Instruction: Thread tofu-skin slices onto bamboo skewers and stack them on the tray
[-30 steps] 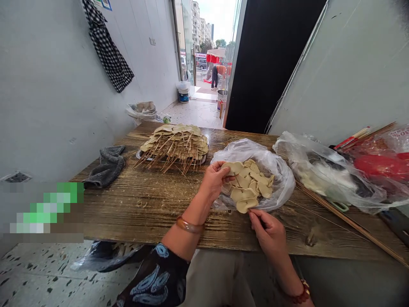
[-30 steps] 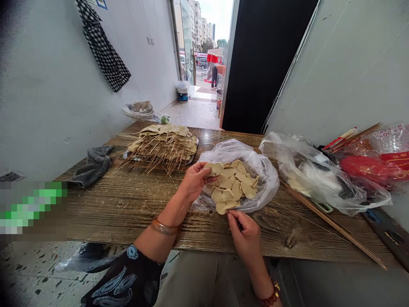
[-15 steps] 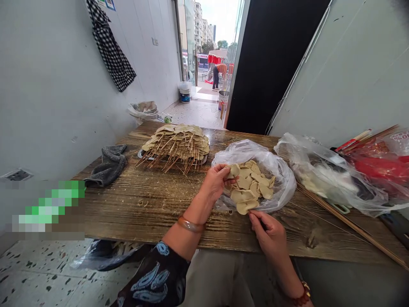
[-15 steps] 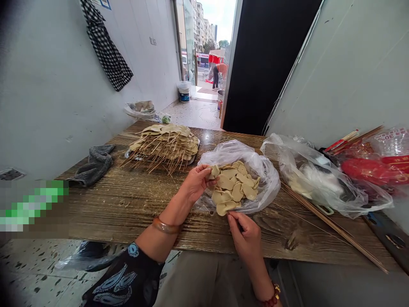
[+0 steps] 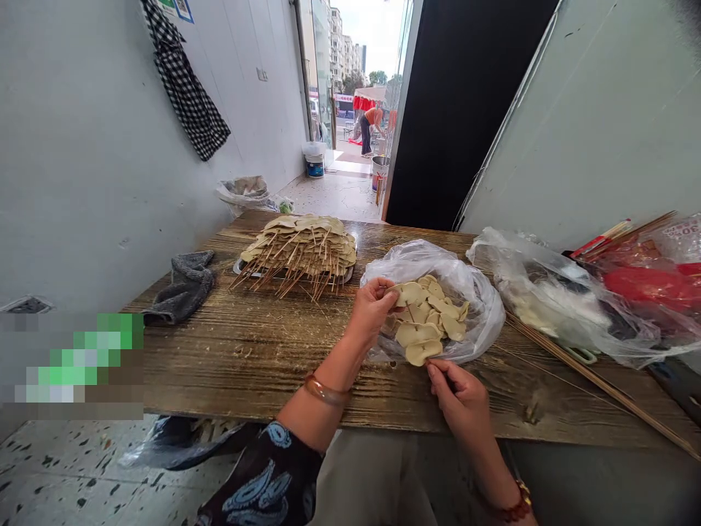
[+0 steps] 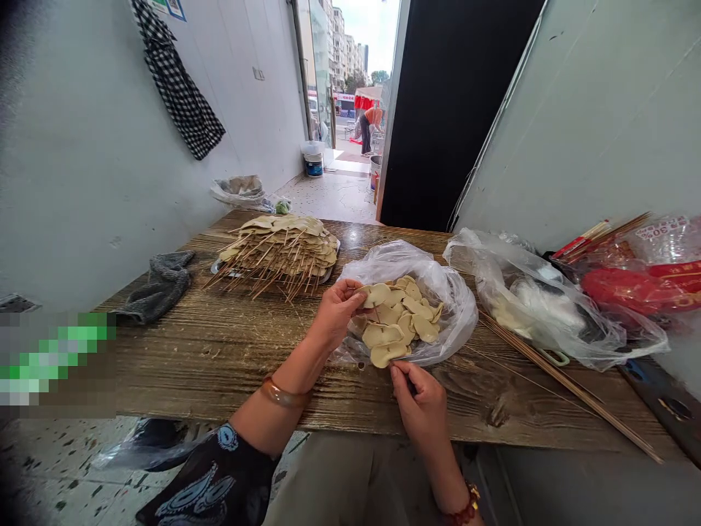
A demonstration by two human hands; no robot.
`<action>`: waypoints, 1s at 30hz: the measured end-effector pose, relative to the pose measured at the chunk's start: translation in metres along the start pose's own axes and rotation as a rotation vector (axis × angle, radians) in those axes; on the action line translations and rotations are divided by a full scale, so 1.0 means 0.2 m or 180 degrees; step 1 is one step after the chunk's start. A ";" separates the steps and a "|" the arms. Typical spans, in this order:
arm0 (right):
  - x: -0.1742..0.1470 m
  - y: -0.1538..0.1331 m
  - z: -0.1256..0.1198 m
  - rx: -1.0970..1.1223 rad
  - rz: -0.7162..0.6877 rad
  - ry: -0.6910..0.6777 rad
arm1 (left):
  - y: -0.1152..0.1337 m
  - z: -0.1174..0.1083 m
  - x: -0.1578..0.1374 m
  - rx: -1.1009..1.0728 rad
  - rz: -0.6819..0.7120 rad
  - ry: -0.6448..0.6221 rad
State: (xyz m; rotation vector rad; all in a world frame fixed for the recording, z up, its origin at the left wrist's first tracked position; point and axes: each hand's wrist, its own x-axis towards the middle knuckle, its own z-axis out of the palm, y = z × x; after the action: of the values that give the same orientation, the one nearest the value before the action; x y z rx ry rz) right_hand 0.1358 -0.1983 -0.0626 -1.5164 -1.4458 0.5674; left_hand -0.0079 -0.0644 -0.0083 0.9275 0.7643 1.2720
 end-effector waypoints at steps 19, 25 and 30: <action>0.00 0.04 -0.01 0.0985 0.0745 0.0139 | -0.01 0.01 -0.02 0.0206 -0.0303 -0.0639; -0.01 0.04 0.00 0.1027 0.0732 0.0133 | -0.04 0.03 -0.04 -0.0285 -0.0796 -0.1010; 0.00 0.02 0.00 0.0909 0.0564 -0.0055 | -0.05 0.03 -0.06 -0.0502 -0.0784 -0.1238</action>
State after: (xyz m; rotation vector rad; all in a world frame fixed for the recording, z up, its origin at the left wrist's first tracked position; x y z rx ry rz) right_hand 0.1386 -0.1983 -0.0661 -1.4199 -1.1915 0.8576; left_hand 0.0009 -0.0768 -0.0145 0.8867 0.4483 0.8864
